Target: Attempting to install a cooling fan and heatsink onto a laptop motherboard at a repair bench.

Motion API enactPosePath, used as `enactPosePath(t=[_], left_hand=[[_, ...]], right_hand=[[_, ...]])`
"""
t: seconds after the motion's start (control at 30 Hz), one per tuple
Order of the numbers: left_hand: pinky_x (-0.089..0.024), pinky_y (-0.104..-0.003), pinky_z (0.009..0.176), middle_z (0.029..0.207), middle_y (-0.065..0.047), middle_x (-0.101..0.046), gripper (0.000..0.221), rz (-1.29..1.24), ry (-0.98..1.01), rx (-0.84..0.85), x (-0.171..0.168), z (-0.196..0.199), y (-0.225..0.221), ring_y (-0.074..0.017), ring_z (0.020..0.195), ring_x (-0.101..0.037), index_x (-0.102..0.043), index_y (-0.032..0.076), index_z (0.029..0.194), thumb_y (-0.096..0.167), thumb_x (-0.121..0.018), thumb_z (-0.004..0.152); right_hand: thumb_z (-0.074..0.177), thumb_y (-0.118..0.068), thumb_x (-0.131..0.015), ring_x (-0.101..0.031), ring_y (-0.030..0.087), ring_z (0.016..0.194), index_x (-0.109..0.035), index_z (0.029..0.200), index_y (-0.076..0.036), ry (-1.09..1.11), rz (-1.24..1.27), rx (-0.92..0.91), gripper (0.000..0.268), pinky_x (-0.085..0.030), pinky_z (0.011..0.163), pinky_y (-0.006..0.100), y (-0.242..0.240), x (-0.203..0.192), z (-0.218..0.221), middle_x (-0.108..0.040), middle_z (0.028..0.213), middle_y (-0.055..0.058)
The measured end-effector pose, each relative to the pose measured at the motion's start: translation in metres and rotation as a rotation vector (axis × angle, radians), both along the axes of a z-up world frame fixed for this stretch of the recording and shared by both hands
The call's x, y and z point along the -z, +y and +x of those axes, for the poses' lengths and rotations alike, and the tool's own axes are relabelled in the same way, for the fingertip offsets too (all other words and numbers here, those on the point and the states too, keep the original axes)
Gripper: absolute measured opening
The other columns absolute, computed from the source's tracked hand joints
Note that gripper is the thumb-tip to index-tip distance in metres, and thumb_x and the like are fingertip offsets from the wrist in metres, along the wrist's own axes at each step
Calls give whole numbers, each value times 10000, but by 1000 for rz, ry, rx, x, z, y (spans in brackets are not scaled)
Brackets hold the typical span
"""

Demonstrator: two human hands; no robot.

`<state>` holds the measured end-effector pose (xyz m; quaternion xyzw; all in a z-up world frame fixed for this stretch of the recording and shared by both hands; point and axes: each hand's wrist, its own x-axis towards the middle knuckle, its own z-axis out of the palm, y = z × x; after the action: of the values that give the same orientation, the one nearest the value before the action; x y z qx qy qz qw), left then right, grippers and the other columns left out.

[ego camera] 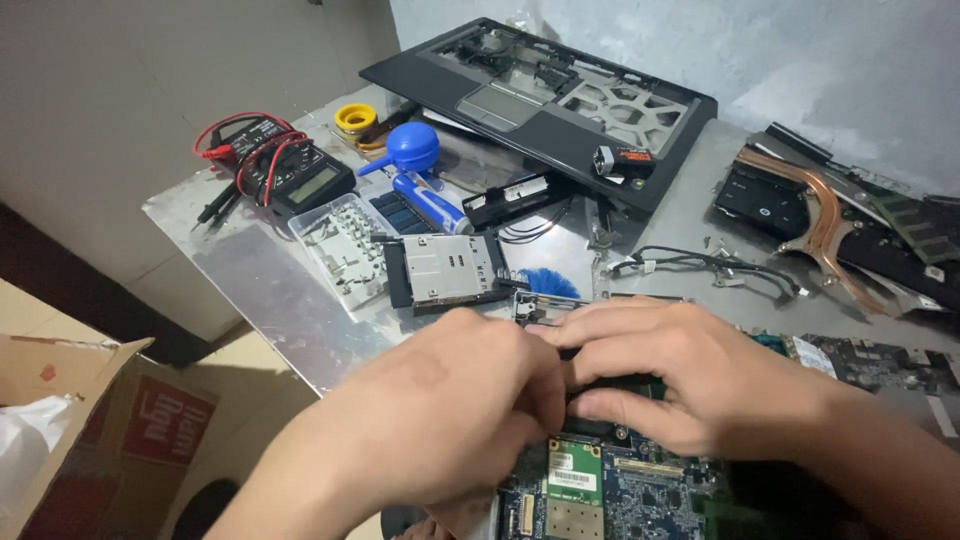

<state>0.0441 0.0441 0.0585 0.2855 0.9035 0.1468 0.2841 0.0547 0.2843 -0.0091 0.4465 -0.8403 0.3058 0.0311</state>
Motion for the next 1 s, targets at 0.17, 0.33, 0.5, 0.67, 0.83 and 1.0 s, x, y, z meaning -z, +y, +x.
enactPosePath(t=[0.17, 0.33, 0.5, 0.67, 0.83, 1.0], left_hand=[[-609, -374, 850, 1023, 76, -870, 268, 11, 60, 63, 4, -3, -8, -219, 994, -789, -815, 325, 1047, 150, -704, 878], [-608, -446, 799, 1105, 0, -842, 453, -36, 42, 99, -5, 6, -7, -297, 989, -780, -799, 341, 1206, 86, -638, 868], [-660, -309, 844, 921, 122, -917, 307, 229, 138, 149, 18, -4, -13, -188, 880, -879, -874, 367, 1003, 176, -666, 881], [-649, -278, 885, 979, 135, -936, 329, 255, 125, 188, 18, -7, -17, -152, 925, -895, -905, 334, 1045, 188, -668, 868], [-641, -249, 929, 942, 179, -935, 380, 217, 97, 151, 15, -12, -16, -96, 985, -888, -924, 327, 1003, 163, -638, 812], [-649, -270, 868, 935, 153, -930, 316, 172, 84, 99, 13, -13, -13, -109, 963, -879, -920, 349, 1003, 190, -673, 885]], right_hand=[[1031, -234, -710, -764, 326, 1315, -863, 1116, -121, -38, 34, 25, 209, -573, 1128, 516, 1, -1, 1, -825, 1384, 99], [1012, -150, -702, -745, 327, 1375, -840, 1227, -101, -30, 22, 40, 260, -592, 1128, 516, 5, 6, -1, -806, 1442, 97], [1012, -160, -706, -735, 323, 1383, -863, 1124, -102, -19, 36, 46, 202, -579, 1139, 499, 5, 5, 0, -787, 1465, 115], [997, -165, -729, -726, 312, 1397, -851, 1212, -84, -27, 49, 62, 260, -573, 1155, 501, 5, 4, 0, -779, 1493, 107], [994, -198, -747, -731, 311, 1378, -885, 1200, -114, -22, 60, 74, 262, -567, 1153, 503, 3, 3, 0, -772, 1502, 105], [992, -203, -759, -745, 332, 1363, -893, 1101, -125, -19, 49, 48, 189, -562, 1156, 522, 4, 2, -1, -785, 1462, 152]])
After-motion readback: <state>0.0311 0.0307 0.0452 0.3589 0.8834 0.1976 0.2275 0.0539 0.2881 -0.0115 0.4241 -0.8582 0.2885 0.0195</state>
